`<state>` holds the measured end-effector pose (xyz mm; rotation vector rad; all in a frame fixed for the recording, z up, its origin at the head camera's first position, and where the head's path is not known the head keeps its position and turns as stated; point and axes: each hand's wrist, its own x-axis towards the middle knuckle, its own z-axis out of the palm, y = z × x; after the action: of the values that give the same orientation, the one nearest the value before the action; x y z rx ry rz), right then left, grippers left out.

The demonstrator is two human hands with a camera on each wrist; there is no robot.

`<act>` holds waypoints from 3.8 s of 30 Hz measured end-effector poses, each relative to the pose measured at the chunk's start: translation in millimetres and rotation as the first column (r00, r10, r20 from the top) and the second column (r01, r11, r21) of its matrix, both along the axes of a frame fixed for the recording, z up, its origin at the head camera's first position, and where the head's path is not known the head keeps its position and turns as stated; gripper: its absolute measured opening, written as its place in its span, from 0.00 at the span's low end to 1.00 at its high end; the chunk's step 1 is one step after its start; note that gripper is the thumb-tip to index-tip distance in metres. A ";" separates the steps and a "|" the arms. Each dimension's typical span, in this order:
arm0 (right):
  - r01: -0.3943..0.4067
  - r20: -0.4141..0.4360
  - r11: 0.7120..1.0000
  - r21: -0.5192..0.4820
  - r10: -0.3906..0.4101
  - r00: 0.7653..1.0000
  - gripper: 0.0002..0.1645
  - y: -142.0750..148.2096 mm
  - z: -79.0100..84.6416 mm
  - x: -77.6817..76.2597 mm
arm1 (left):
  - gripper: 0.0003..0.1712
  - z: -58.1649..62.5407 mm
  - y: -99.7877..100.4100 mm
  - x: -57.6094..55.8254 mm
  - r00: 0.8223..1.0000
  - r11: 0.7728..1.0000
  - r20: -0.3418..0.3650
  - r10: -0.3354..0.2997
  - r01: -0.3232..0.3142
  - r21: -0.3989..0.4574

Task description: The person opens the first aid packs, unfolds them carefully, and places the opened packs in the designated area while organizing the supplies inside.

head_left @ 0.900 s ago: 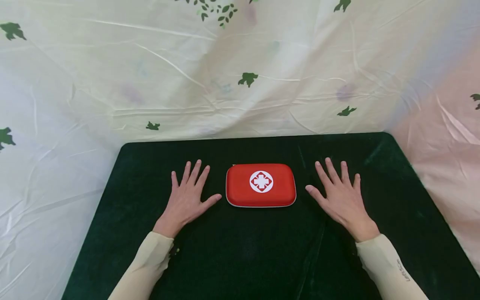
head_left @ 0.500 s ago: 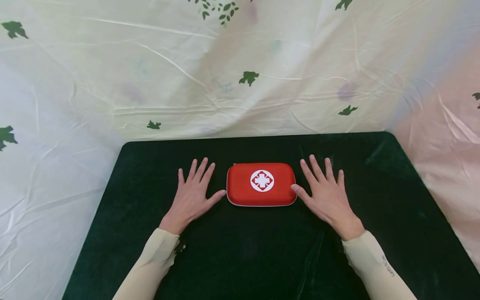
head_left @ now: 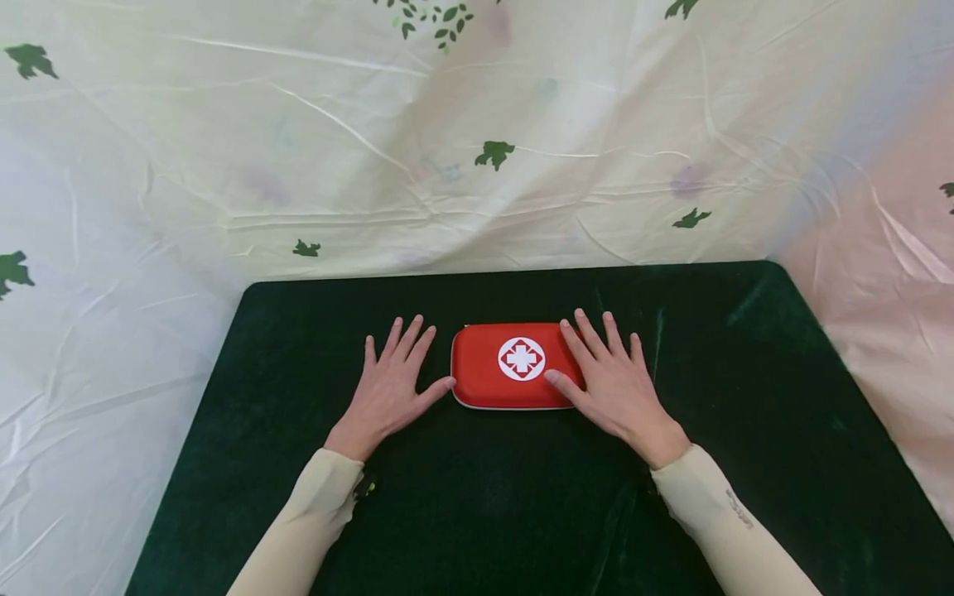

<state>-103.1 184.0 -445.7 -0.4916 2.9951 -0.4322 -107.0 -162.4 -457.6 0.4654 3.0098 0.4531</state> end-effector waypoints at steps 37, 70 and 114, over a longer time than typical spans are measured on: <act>-0.075 0.069 0.996 0.037 0.073 0.995 0.52 -21.4 -16.9 -8.2 | 0.24 -5.7 3.9 -108.4 0.916 0.845 0.267 -0.298 0.123 0.520; -0.060 0.080 0.998 0.034 0.057 0.995 0.51 -22.0 -16.5 -5.8 | 0.09 -13.8 6.9 -116.1 0.942 0.919 0.050 -0.333 0.311 0.243; -0.048 0.087 0.996 0.069 0.042 0.995 0.52 -22.8 -17.9 -6.1 | 0.12 -30.9 -28.6 -86.5 0.913 0.866 -0.122 -0.389 0.407 0.290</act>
<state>-109.2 161.2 -463.6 -0.5197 2.8995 -0.3330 -193.5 -191.0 -488.5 1.1147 2.7825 0.8874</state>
